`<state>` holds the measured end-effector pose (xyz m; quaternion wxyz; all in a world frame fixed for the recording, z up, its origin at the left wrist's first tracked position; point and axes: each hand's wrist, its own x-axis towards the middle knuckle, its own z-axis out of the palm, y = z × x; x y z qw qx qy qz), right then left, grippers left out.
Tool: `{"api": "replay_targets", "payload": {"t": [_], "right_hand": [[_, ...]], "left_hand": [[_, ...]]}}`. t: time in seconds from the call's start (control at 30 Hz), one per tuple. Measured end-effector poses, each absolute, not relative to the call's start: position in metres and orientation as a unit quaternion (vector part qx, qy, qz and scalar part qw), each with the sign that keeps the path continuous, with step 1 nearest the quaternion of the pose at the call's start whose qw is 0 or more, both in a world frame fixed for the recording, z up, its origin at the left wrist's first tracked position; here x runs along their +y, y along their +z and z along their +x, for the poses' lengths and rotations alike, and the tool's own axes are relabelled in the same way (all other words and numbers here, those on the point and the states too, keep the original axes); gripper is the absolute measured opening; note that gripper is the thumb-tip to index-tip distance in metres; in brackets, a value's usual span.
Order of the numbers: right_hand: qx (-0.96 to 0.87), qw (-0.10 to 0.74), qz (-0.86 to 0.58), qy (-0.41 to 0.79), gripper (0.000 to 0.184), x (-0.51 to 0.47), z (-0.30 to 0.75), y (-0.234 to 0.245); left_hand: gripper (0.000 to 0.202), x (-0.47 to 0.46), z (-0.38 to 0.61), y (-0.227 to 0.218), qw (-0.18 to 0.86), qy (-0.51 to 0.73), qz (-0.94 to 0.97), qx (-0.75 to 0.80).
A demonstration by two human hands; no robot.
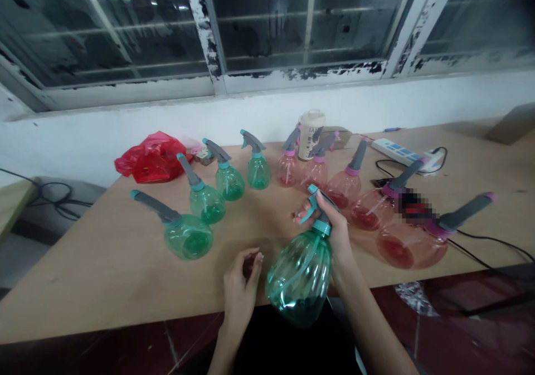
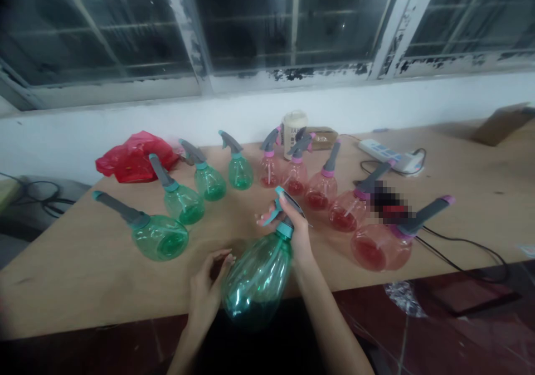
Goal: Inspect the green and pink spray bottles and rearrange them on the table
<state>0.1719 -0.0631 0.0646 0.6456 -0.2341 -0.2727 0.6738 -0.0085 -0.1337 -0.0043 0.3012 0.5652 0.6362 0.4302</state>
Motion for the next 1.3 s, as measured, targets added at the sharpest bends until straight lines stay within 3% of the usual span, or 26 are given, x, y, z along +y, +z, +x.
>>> {"api": "replay_targets", "payload": {"t": [0.43,1.17,1.3], "right_hand": [[-0.397,0.608,-0.23,0.648,0.032,-0.076,0.168,0.064],[-0.354,0.619,-0.226,0.664,0.052,-0.072,0.166,0.064],[-0.352,0.625,-0.282,0.637,0.044,-0.076,0.166,0.067]], "left_hand": [[0.029,-0.133,-0.008,-0.002,0.311,0.424,0.559,0.64],[0.031,-0.135,-0.008,-0.001,0.309,0.421,0.563,0.64],[0.031,-0.135,-0.007,0.001,0.3,0.424,0.568,0.638]]}}
